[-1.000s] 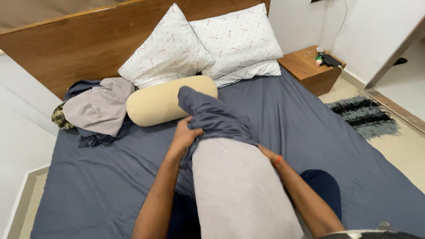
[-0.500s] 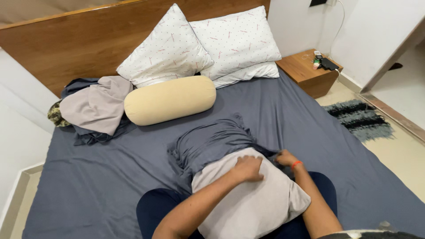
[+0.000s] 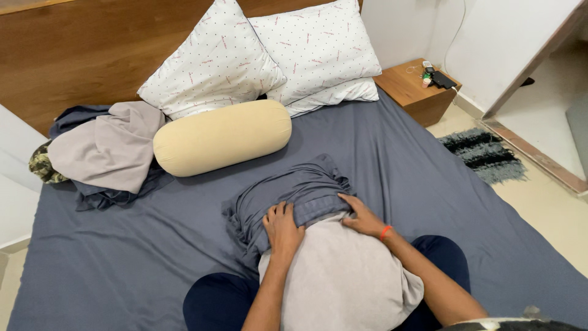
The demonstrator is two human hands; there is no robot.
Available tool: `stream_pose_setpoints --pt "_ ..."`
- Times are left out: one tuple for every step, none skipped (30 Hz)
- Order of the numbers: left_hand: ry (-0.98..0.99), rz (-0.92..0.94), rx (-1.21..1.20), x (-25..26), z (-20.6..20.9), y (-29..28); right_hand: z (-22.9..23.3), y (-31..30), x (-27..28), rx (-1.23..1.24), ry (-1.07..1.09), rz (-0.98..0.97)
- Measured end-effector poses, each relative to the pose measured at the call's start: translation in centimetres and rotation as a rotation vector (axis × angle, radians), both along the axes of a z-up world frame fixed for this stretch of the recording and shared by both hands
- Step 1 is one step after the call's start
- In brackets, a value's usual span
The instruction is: The person sits on a bed and puts a gray pillowcase onto a rectangular pillow, smoothing and adjusting the fabric. The person then picks up a cylindrical bolster pillow and begins to slide a patterned pillowcase onto it.
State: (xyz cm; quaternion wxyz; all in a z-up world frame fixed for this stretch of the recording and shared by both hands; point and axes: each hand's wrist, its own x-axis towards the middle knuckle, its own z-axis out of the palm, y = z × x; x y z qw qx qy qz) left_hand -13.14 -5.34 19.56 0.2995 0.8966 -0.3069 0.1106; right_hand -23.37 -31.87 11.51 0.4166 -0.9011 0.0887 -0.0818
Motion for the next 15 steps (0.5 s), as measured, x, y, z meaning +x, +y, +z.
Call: stream_pose_setpoints --pt "0.024 -0.001 0.008 0.1 -0.3 0.3 -0.7 0.8 0.2 -0.003 0.041 -0.063" --pt "0.049 0.002 0.014 0.3 -0.7 0.3 -1.3 1.3 0.2 -0.009 0.083 -0.123" --pt "0.025 -0.011 -0.001 0.6 -1.1 0.1 -1.9 1.3 0.4 0.064 0.076 -0.175" --pt "0.004 -0.019 -0.014 0.7 -1.7 0.0 -2.4 1.5 0.5 0.137 0.073 -0.222" --pt "-0.016 -0.027 -0.028 0.7 -2.2 0.0 -3.0 1.8 0.3 0.210 0.069 -0.269" --pt "-0.002 -0.032 -0.053 1.0 -2.5 0.0 -3.4 2.2 0.1 0.225 0.114 -0.300" --pt "0.013 -0.038 -0.079 1.2 -2.8 0.2 -3.7 2.9 -0.2 0.241 0.159 -0.330" --pt "0.028 -0.047 -0.106 1.3 -2.9 0.2 -3.8 3.5 -0.7 0.255 0.205 -0.363" --pt "0.040 -0.078 -0.129 1.5 -2.9 0.4 -3.6 4.0 -1.3 0.231 0.216 -0.384" --pt "0.056 -0.110 -0.146 1.5 -2.9 0.9 -3.5 4.9 -2.2 0.213 0.233 -0.405" --pt "0.073 -0.141 -0.164 1.3 -2.8 1.2 -3.0 5.6 -3.0 0.194 0.249 -0.426" --pt "0.060 -0.167 -0.175 1.0 -2.5 1.4 -2.3 5.9 -3.3 0.095 0.291 -0.449" --pt "0.046 -0.193 -0.186 0.6 -2.2 1.7 -1.3 5.9 -3.6 -0.004 0.331 -0.471" --pt "0.032 -0.217 -0.198 0.3 -1.8 1.8 -0.3 5.9 -3.6 -0.105 0.368 -0.491" --pt "0.000 -0.209 -0.211 0.0 -1.4 1.7 0.7 5.8 -3.5 -0.202 0.252 -0.473"
